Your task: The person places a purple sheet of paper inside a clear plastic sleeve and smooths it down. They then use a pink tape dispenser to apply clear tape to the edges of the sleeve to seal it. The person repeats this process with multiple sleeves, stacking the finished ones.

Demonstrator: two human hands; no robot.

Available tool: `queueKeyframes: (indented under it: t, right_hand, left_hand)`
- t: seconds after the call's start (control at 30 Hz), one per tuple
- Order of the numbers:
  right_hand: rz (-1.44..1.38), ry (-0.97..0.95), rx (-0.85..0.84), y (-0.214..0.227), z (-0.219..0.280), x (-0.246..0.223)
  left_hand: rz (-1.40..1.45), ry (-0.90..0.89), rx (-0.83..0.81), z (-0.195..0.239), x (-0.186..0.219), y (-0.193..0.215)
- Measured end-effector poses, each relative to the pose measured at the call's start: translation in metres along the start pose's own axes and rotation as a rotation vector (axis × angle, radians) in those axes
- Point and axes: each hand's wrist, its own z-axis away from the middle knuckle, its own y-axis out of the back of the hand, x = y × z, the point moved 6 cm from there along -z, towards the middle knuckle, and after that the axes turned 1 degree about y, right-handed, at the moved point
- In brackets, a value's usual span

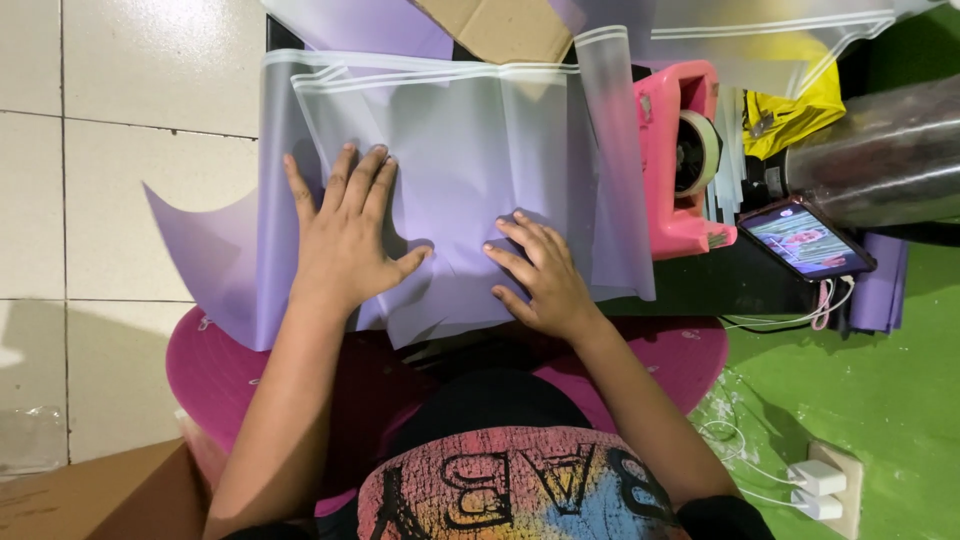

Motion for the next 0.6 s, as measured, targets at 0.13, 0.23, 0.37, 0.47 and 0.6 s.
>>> queueKeyframes:
  t: [0.13, 0.23, 0.37, 0.47, 0.6]
  right_hand:
    - [-0.004, -0.002, -0.008, 0.001, 0.000, 0.000]
    - [-0.010, -0.002, -0.015, 0.002, -0.001, -0.001]
    - [-0.014, -0.007, -0.022, 0.002, -0.001, -0.002]
    - [-0.021, -0.007, -0.022, 0.003, -0.002, -0.003]
    - [-0.085, 0.027, 0.124, 0.018, 0.008, -0.004]
  left_hand:
    - [0.009, -0.006, 0.008, -0.001, -0.001, 0.000]
    - [0.010, -0.009, 0.015, -0.001, -0.002, -0.002]
    - [0.024, -0.039, 0.036, -0.002, -0.001, -0.002]
    - [0.027, -0.038, 0.039, -0.002, -0.001, -0.003]
    - [0.018, -0.039, 0.039, -0.001, -0.001, -0.003]
